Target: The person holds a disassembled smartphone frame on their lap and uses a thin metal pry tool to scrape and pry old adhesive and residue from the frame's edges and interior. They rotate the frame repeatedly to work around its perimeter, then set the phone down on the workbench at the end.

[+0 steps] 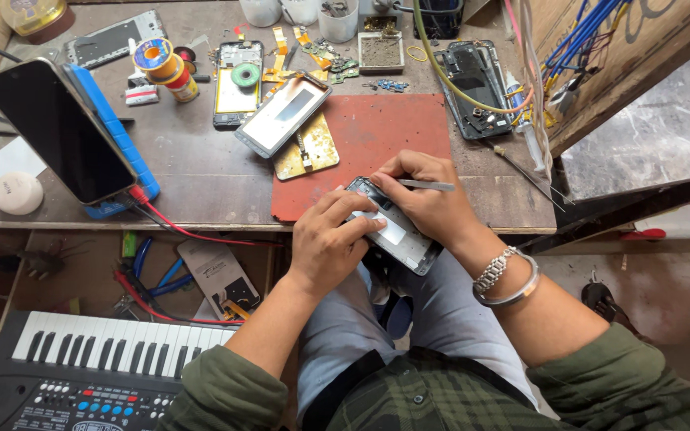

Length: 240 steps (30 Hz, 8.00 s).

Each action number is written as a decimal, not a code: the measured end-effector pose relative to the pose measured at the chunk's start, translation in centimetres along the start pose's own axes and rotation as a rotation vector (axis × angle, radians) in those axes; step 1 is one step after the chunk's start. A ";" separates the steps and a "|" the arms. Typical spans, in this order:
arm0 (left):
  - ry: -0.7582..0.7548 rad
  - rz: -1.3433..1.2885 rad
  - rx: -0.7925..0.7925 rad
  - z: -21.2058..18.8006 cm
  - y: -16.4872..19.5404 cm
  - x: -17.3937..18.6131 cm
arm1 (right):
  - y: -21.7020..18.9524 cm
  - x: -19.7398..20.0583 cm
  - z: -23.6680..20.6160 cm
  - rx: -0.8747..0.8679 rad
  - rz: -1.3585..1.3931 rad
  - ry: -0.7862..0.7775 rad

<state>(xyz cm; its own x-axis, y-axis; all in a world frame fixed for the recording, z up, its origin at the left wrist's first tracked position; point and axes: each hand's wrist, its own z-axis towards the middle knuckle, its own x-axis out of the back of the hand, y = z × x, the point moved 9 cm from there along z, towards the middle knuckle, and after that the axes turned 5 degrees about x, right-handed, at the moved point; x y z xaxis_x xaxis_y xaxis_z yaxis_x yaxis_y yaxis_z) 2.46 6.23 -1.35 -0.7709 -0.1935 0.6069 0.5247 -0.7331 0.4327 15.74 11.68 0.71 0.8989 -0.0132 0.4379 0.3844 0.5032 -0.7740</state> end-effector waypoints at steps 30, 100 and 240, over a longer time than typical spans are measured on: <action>-0.031 -0.020 0.028 0.5 0.1 0.2 | 2.6 -2.0 2.0 -0.399 0.493 -0.250; 0.021 -0.008 0.014 0.2 -0.1 0.2 | -0.1 -0.2 0.6 -0.001 -0.031 -0.084; -0.029 -0.035 -0.058 0.0 0.1 0.5 | 4.7 4.1 -3.2 -0.331 0.376 -0.026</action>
<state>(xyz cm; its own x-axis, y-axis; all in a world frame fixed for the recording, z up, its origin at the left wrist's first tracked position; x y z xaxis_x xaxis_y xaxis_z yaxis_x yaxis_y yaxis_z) 2.11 6.07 -1.06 -0.7770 -0.1486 0.6117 0.4752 -0.7758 0.4152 21.90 11.20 -2.65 0.9842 0.1401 0.1084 0.0843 0.1680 -0.9822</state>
